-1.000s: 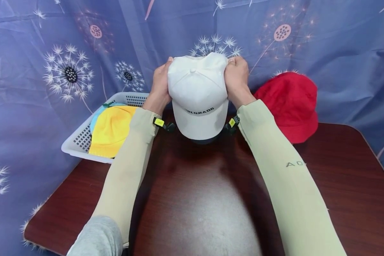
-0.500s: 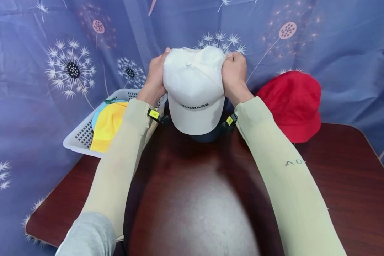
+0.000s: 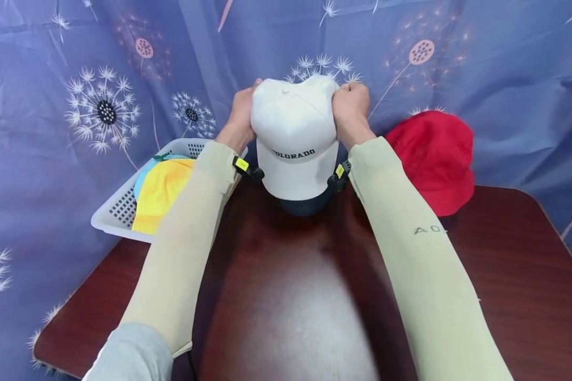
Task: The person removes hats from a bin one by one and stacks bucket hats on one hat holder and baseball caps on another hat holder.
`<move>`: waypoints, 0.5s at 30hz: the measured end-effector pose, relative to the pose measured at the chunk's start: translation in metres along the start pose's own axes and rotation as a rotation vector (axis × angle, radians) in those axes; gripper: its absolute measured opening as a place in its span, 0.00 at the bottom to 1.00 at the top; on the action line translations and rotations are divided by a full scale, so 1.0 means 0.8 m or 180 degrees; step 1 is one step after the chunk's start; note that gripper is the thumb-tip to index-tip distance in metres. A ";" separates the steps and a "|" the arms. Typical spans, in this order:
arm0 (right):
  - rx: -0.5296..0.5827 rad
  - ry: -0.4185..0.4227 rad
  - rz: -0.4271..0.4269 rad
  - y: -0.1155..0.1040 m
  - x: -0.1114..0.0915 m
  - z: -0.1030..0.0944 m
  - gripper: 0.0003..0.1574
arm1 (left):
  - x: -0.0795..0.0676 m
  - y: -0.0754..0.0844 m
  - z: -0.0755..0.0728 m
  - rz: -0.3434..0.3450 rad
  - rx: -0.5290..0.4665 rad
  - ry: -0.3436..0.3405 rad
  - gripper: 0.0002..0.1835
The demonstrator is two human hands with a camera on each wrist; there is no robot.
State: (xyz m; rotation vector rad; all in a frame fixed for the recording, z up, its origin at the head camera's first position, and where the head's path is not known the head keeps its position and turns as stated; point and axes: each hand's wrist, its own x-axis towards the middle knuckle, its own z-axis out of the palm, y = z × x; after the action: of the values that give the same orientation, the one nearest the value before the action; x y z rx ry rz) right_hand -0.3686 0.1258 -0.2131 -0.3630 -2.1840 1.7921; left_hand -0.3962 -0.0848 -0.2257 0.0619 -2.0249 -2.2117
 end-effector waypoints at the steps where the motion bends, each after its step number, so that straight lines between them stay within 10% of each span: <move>1: -0.0031 0.0006 0.0001 0.004 0.001 0.001 0.21 | 0.000 -0.005 0.000 0.0010 0.0034 0.0010 0.22; 15: -0.0106 -0.0100 0.0436 0.041 0.009 0.010 0.15 | 0.009 -0.053 -0.004 -0.0118 0.0453 0.0037 0.24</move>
State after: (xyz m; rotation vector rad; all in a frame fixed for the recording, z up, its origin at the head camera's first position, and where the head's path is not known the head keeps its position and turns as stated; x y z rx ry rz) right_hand -0.3780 0.1276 -0.2464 -0.5068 -2.2628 1.8449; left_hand -0.4064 -0.0858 -0.2674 0.1282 -2.1891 -2.0796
